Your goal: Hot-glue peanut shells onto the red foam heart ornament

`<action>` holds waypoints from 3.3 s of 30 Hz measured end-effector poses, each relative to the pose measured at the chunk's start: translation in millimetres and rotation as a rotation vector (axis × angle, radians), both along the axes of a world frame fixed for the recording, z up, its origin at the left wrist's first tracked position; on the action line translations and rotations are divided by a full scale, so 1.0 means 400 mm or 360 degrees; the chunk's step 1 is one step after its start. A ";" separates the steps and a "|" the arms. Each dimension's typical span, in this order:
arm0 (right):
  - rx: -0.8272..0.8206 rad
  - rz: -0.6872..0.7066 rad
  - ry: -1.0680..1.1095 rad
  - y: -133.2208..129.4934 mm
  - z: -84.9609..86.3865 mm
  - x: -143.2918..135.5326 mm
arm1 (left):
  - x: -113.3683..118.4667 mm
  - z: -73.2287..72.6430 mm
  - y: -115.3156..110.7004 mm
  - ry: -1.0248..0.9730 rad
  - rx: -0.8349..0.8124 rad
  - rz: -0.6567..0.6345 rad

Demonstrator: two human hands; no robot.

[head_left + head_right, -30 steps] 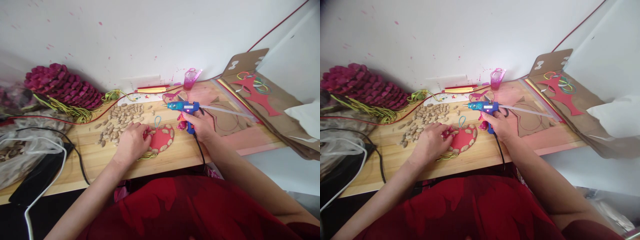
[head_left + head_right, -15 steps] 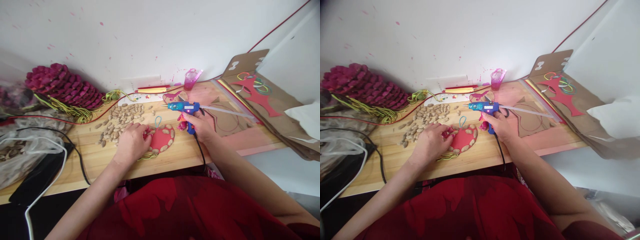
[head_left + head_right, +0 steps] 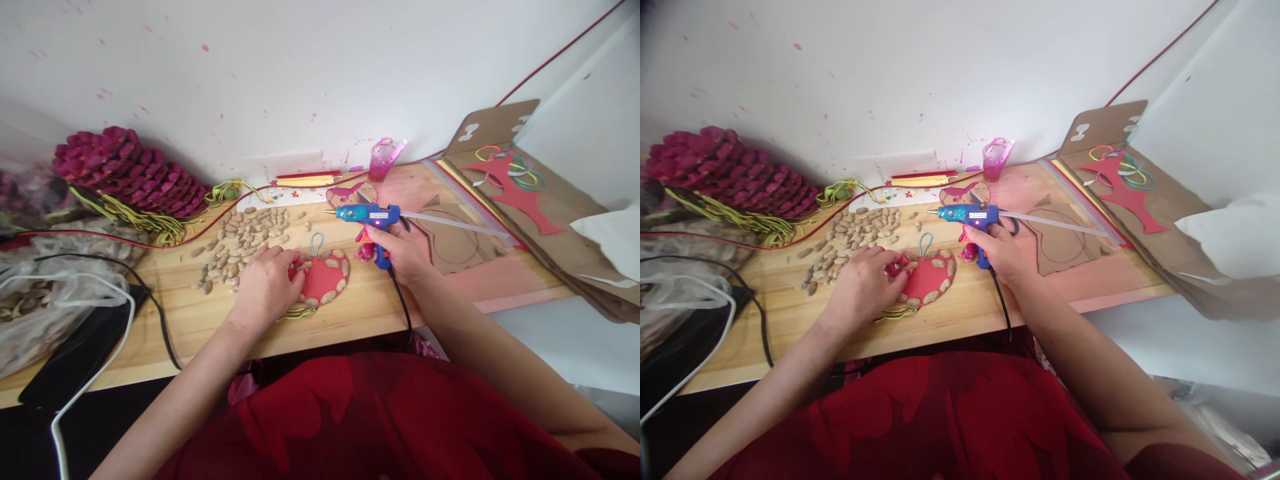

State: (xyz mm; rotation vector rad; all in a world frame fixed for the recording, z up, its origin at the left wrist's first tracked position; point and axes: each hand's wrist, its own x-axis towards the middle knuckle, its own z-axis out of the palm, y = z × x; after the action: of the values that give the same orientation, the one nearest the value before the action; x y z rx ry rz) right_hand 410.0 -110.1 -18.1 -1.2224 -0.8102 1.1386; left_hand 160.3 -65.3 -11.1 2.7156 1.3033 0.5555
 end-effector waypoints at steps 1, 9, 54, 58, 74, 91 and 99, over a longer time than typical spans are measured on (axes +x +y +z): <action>0.0001 0.0005 0.0007 0.000 0.000 0.000 | 0.000 0.001 0.000 -0.0003 -0.0005 0.0001; -0.0001 0.0055 -0.0038 0.002 -0.006 0.005 | 0.002 0.000 -0.002 -0.0006 -0.0004 -0.0017; -0.0024 0.0063 -0.0072 0.004 -0.007 0.007 | -0.029 0.008 0.033 -0.0083 -0.0169 -0.0235; -0.0022 0.0077 -0.0070 0.001 -0.003 0.006 | -0.017 0.019 0.013 -0.0005 -0.0096 0.0020; -0.0041 0.0044 -0.0022 0.001 0.001 0.003 | 0.005 0.026 -0.018 0.0151 -0.0137 0.0117; -0.0015 0.0055 -0.0002 0.001 -0.001 0.002 | 0.000 0.012 0.001 -0.0068 -0.0403 -0.0036; -0.0022 0.0097 -0.0061 -0.001 0.000 0.002 | 0.000 0.015 0.009 0.0048 -0.0334 -0.0059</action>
State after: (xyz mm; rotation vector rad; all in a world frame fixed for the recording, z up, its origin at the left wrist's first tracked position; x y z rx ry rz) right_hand 410.6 -110.4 -17.9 -1.2412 -0.8749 1.1745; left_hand 160.2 -61.7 -5.2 2.5795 1.2378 0.3536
